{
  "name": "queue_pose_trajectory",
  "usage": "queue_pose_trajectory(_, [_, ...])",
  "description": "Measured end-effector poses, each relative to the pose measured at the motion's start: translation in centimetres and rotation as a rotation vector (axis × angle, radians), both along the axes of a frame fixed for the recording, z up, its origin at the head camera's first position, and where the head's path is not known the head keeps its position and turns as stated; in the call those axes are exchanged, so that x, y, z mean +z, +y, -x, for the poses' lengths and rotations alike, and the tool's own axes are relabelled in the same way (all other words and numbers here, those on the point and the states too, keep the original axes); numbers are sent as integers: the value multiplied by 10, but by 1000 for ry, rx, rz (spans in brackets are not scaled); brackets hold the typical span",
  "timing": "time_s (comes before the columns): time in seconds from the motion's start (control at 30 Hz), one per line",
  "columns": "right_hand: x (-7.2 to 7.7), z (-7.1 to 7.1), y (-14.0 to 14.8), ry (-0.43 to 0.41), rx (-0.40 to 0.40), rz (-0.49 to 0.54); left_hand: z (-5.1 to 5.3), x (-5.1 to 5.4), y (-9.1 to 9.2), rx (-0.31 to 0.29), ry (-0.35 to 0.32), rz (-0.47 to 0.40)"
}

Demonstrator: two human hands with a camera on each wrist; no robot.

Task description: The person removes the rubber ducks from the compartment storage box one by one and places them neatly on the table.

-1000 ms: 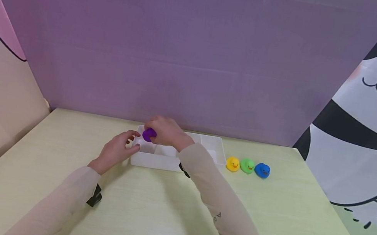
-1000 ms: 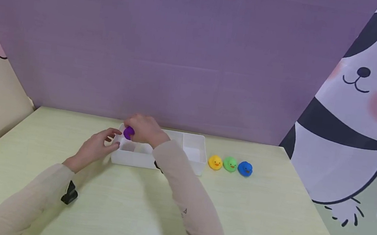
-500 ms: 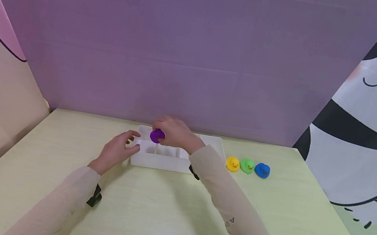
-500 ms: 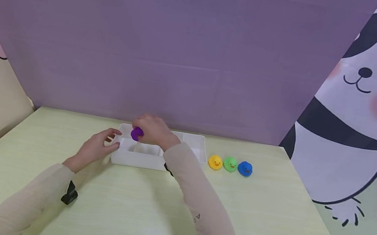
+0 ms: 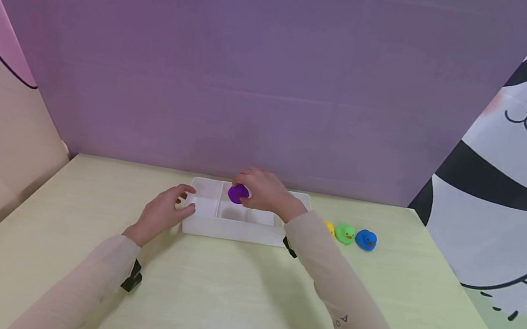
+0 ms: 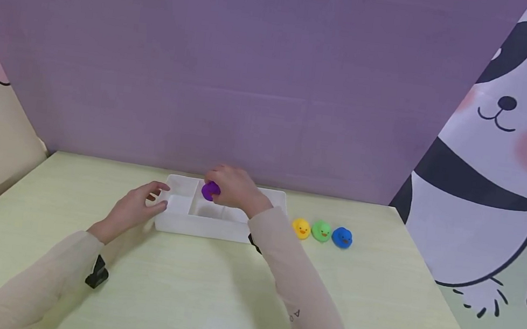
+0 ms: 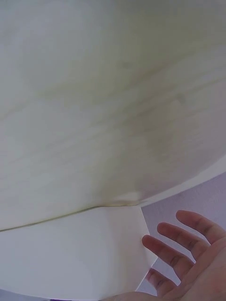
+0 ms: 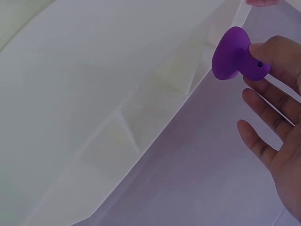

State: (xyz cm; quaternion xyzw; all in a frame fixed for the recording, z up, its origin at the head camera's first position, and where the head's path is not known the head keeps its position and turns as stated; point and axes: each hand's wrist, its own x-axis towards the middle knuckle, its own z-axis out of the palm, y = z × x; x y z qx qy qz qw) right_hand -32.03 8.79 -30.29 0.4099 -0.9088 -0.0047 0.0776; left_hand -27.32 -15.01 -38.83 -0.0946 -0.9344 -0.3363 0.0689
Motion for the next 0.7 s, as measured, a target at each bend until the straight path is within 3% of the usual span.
queue_pose_trajectory(0.7, [-2,-3,60,31,-59,50,2,-2,-1,6,14,-6])
